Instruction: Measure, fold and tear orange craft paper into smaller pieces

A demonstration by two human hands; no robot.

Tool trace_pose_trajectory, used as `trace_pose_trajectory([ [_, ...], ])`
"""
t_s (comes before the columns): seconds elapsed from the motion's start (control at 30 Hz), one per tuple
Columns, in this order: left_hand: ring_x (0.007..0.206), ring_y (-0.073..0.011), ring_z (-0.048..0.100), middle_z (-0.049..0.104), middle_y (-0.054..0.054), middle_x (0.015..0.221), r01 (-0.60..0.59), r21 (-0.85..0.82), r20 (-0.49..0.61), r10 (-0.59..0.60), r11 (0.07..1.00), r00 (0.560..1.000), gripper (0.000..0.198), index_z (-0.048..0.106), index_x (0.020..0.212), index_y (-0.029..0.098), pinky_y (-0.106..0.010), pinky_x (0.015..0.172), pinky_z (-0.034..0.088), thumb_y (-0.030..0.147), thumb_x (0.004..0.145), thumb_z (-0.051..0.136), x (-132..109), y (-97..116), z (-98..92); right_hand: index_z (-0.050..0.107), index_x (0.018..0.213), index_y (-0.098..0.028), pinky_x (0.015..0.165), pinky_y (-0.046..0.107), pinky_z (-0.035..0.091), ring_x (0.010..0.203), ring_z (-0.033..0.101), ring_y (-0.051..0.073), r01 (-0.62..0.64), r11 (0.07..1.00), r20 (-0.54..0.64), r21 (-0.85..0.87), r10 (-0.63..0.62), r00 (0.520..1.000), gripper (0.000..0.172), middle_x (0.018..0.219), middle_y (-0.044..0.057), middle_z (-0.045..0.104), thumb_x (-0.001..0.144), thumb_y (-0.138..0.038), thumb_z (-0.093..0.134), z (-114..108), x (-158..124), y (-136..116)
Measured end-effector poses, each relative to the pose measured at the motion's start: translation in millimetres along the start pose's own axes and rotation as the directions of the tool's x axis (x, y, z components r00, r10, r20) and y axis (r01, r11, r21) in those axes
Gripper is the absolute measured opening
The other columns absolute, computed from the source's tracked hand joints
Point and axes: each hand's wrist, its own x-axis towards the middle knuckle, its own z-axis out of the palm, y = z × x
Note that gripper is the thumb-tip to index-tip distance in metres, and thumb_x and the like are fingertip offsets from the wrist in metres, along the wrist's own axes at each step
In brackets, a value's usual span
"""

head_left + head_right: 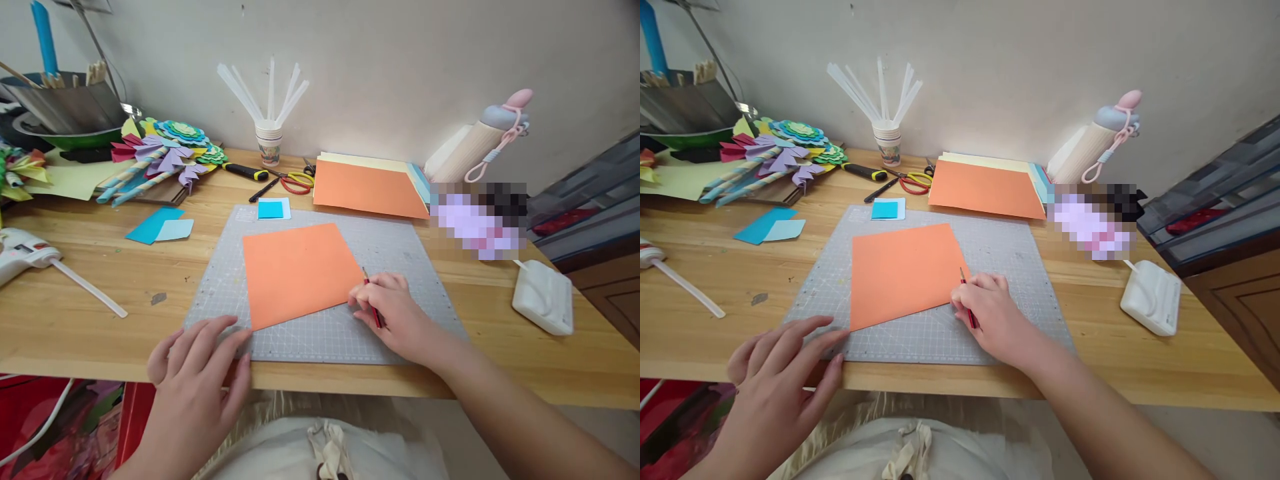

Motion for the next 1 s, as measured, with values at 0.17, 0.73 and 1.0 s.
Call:
trace_pose_trajectory([
  [0.17,0.106,-0.0325,0.054,0.059,-0.010,0.121,0.073,-0.040,-0.093,-0.077,0.996,0.993,0.026,0.061,0.105,0.029,-0.054,0.092,0.039,0.024,0.080,0.059,-2,-9,0.8,0.040,0.075,-0.023,0.085,0.038,0.031,0.085,0.054,0.017,0.047,0.998,0.094,-0.032,-0.044,0.995,0.023,0.087,-0.002,0.066,0.076,-0.001,0.046,-1,7,7],
  [0.73,0.111,-0.0348,0.050,0.054,-0.009,0.125,0.142,-0.009,-0.041,-0.143,0.990,0.989,0.023,0.060,0.104,0.028,-0.060,0.098,0.035,0.027,0.081,0.055,17,-15,8.3,0.039,0.073,-0.021,0.078,0.035,0.026,0.075,0.049,0.014,0.009,0.998,0.073,-0.062,-0.004,0.997,0.031,0.082,-0.005,0.062,0.063,0.008,0.040,10,0,7],
  [1.0,0.109,-0.0355,0.051,0.055,-0.010,0.124,0.138,-0.016,-0.037,-0.138,0.990,0.990,0.020,0.063,0.101,0.026,-0.059,0.094,0.036,0.028,0.082,0.055,21,-13,6.4,0.036,0.075,-0.022,0.075,0.034,0.026,0.072,0.045,0.015,0.058,0.995,0.045,-0.085,-0.055,0.997,0.037,0.077,-0.003,0.058,0.055,0.010,0.036,13,7,3],
])
